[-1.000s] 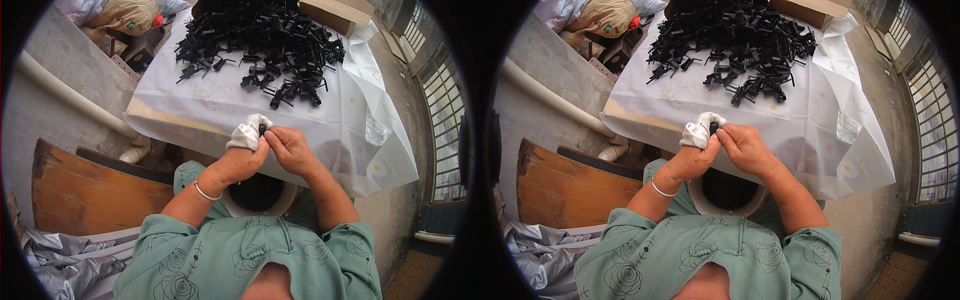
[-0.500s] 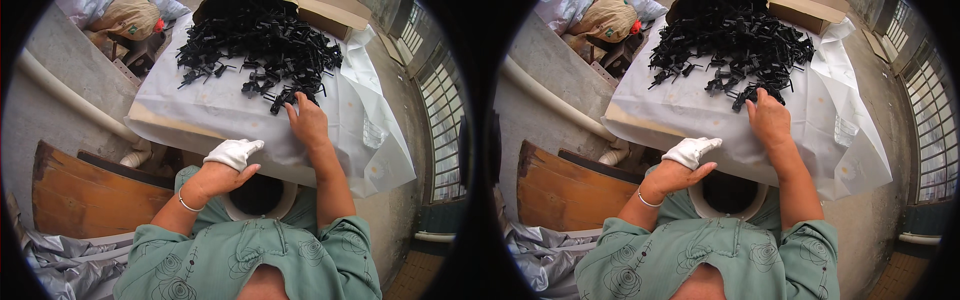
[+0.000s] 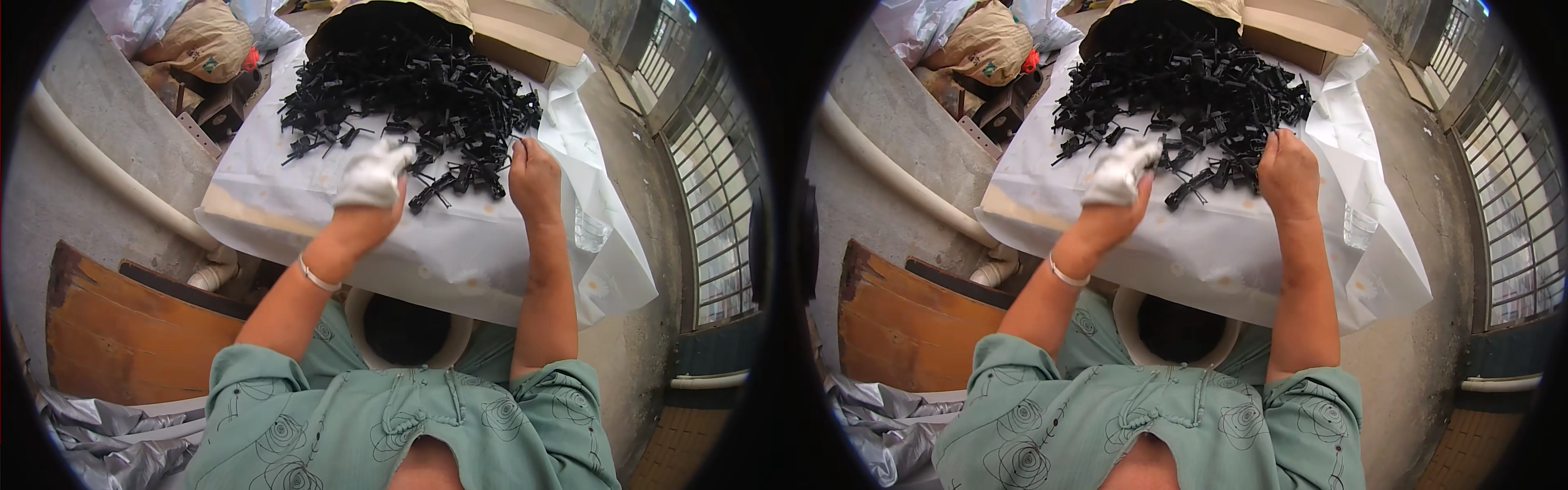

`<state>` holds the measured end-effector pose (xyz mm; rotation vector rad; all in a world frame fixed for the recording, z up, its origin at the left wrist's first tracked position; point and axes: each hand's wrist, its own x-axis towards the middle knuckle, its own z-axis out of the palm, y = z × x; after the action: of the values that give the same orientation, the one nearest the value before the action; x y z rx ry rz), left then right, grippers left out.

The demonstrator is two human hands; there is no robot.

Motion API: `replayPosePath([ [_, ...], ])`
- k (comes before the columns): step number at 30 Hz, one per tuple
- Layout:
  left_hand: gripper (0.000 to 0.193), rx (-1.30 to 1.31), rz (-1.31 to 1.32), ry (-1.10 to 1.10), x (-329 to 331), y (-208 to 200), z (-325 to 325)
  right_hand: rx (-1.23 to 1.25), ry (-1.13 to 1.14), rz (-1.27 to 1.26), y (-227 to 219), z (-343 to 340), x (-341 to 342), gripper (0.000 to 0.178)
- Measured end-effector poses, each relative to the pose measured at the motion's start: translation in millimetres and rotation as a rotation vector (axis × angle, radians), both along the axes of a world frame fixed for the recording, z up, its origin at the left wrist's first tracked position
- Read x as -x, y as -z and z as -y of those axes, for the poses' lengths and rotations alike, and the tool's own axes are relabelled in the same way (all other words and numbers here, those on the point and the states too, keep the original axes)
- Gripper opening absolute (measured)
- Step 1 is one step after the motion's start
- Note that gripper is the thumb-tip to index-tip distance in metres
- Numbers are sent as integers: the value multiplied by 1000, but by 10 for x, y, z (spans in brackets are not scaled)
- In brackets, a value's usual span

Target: Cleaning small black plastic components by wiping them with a white cloth at a workstation.

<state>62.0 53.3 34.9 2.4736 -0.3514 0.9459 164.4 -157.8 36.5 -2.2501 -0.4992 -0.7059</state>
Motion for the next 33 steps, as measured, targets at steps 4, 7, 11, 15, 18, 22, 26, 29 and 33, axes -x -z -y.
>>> replayPosePath([
  [4,31,-299,-204,-108,-922,-305,-7,155,163,-124,257,173,-503,24],
  [7,24,-306,-314,-187,-1556,-258,-31,114,151,-235,345,85,-491,32],
  [11,26,-497,-296,-164,-2145,-494,198,117,66,-350,440,27,-303,39],
  [15,40,-612,-461,-162,-2380,-460,459,83,7,-425,402,-80,-236,40],
  [18,43,-642,-547,-95,-2223,-442,613,84,-53,-496,343,-72,-132,40],
  [22,41,-523,-667,3,-1908,-266,403,103,-101,-432,423,-25,33,34],
  [26,45,-487,-558,24,-1434,-203,131,-19,-88,-345,506,111,162,26],
  [29,48,-404,-609,-8,-1093,-98,-90,-5,-66,-257,571,256,240,23],
  [33,44,-331,-741,51,-798,-42,-260,-13,-121,-218,520,328,423,20],
])
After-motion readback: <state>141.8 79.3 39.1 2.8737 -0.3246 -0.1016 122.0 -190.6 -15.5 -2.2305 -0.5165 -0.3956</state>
